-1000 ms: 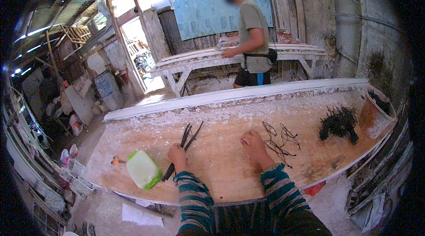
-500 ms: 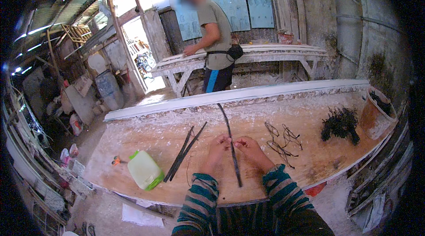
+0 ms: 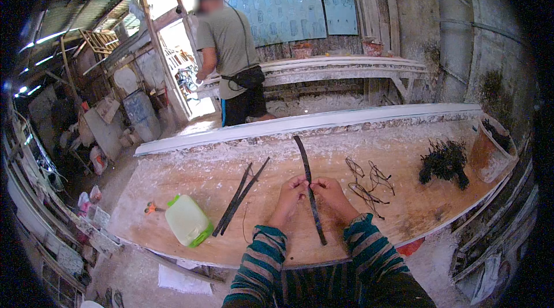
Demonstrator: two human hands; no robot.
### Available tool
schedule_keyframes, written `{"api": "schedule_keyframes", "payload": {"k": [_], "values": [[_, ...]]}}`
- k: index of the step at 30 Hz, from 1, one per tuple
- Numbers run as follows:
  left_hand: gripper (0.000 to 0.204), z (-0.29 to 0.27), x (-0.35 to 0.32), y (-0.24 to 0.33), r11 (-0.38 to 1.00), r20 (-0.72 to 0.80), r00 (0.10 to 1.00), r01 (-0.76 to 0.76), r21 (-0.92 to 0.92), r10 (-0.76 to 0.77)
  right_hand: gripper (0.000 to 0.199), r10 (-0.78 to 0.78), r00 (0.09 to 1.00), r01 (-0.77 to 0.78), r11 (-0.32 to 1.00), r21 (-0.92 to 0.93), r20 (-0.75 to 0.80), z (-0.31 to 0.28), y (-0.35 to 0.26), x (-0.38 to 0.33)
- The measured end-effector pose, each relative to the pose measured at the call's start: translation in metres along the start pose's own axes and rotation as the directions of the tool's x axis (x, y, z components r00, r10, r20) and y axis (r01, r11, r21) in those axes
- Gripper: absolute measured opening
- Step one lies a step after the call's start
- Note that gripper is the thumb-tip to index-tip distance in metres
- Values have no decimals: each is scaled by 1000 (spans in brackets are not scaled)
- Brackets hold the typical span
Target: The person ties thin black cords into loops by hand on a wooden workbench. They repeatedly pick up individual cords, form loops, and secure them with knots. A second person works at a separate bench in the background.
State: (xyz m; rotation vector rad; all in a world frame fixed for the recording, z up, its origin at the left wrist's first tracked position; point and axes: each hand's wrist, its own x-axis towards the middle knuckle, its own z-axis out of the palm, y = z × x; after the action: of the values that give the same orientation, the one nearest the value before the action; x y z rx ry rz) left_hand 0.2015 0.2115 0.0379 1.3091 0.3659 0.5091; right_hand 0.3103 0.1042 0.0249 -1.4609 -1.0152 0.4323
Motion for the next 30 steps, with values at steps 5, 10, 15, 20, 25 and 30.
{"api": "schedule_keyframes", "payload": {"k": [5,10,15,20,25,30], "values": [[17,4,-3,7,1000,-53,998,-14,6,15,12,-6,1000,6,999,52,-6,1,19,5],[15,7,-4,5,998,-104,994,-37,46,42,21,-42,995,38,998,-53,-92,2,22,6],[14,10,-4,5,995,-66,996,-56,82,61,22,-40,993,23,988,-151,-110,1,9,4],[15,7,-2,0,998,-84,995,-43,56,47,21,-29,995,16,991,-135,-94,1,4,2],[19,4,1,0,993,-76,997,15,-113,-24,13,-125,981,134,990,50,-145,-4,20,2],[21,1,3,-1,983,-32,998,40,-177,-47,11,227,974,-186,855,485,-27,-5,-17,-1]]}}
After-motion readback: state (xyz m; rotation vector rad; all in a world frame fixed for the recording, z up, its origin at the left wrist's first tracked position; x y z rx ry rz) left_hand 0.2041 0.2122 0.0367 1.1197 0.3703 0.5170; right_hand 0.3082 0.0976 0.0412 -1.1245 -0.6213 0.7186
